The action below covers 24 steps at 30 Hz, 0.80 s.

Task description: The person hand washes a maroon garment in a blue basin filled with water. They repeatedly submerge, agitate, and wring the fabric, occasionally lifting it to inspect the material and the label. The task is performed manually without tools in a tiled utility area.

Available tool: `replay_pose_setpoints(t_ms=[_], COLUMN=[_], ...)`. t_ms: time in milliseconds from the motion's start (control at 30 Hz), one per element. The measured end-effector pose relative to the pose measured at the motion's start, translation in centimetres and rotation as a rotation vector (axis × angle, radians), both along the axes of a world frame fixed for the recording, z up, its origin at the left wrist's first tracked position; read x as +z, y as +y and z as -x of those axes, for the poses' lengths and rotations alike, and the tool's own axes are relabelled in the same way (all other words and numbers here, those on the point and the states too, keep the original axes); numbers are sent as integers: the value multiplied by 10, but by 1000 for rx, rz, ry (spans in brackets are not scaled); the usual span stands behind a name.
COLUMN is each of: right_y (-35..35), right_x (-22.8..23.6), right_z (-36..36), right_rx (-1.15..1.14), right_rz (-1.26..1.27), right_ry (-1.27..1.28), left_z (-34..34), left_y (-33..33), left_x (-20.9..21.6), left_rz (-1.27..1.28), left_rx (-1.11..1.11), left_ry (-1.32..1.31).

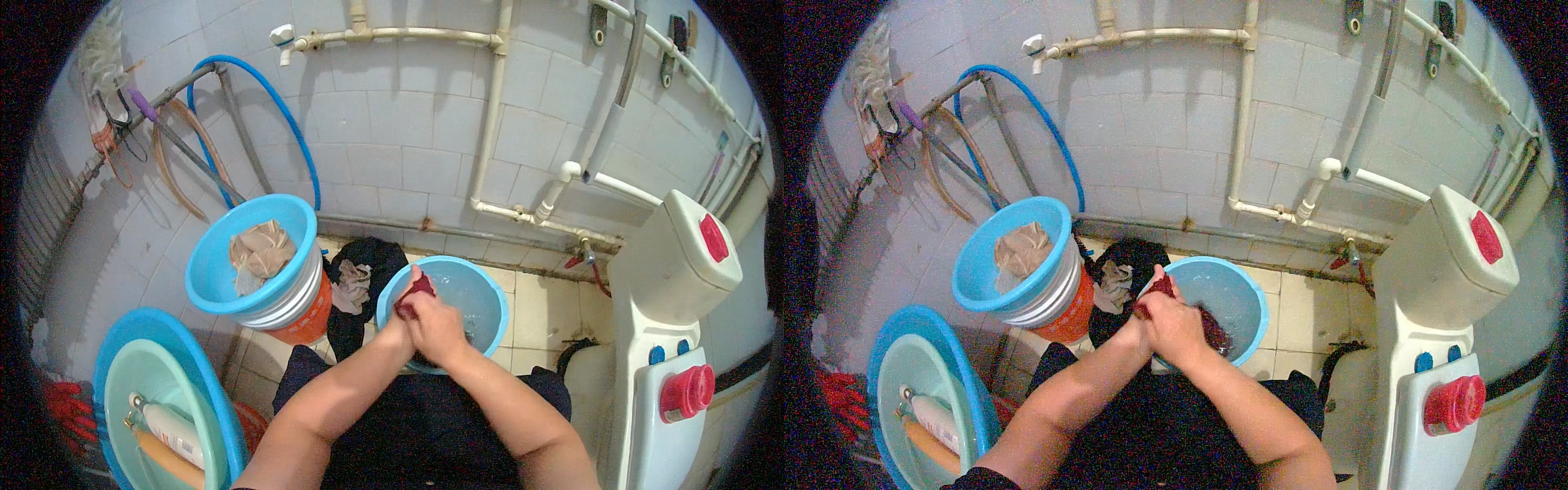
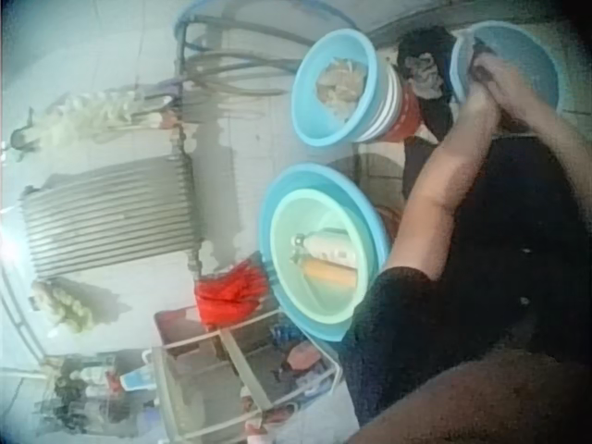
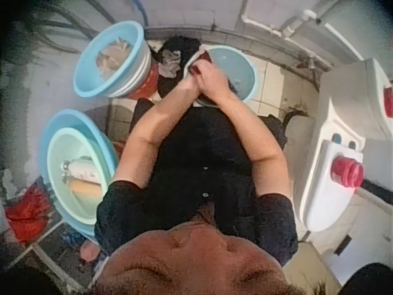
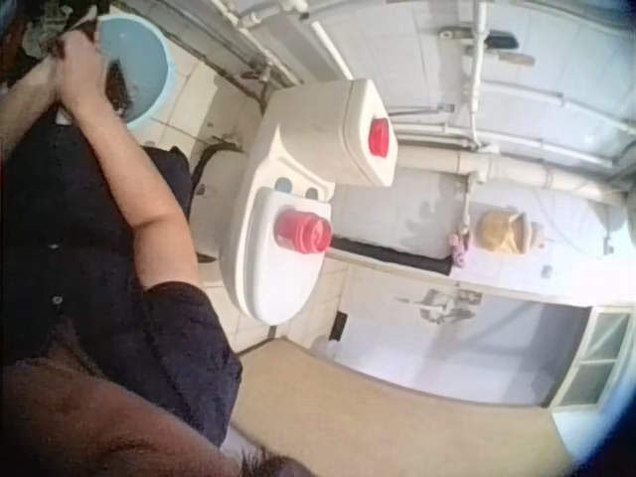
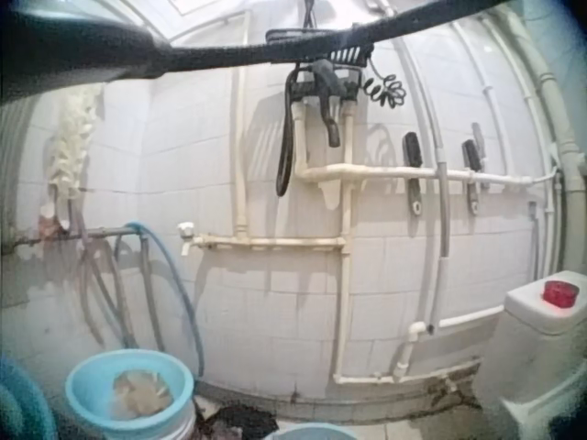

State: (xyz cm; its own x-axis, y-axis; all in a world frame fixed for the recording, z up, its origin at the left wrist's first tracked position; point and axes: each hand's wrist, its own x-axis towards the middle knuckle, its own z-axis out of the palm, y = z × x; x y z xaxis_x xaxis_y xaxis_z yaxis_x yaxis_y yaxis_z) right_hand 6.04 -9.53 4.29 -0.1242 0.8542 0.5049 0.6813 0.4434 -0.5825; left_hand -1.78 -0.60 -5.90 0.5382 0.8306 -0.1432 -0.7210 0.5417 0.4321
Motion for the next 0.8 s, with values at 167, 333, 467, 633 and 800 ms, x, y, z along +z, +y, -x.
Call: replay_pose_setpoints(t_ms=[167,333,467,633,800], right_y=[40,39,51,41,24], right_x=[-1,-6,-20,-24,-18], right_z=[-45,-44,-92,-101,-59], right_rx=[-476,-372,-383,-238,-122], right_rz=[172,204,297,529,555], right_ry=[55,282,641,1143,830], left_z=[-33,-8,24,29,-6], left_y=[-54,-29,4,0,-34], left_x=[98,80,85,97,62], left_rz=[248,97,-28,-454,-778], left_rx=[27,-162,-82,-31,-142], left_ry=[258,174,207,643,1157])
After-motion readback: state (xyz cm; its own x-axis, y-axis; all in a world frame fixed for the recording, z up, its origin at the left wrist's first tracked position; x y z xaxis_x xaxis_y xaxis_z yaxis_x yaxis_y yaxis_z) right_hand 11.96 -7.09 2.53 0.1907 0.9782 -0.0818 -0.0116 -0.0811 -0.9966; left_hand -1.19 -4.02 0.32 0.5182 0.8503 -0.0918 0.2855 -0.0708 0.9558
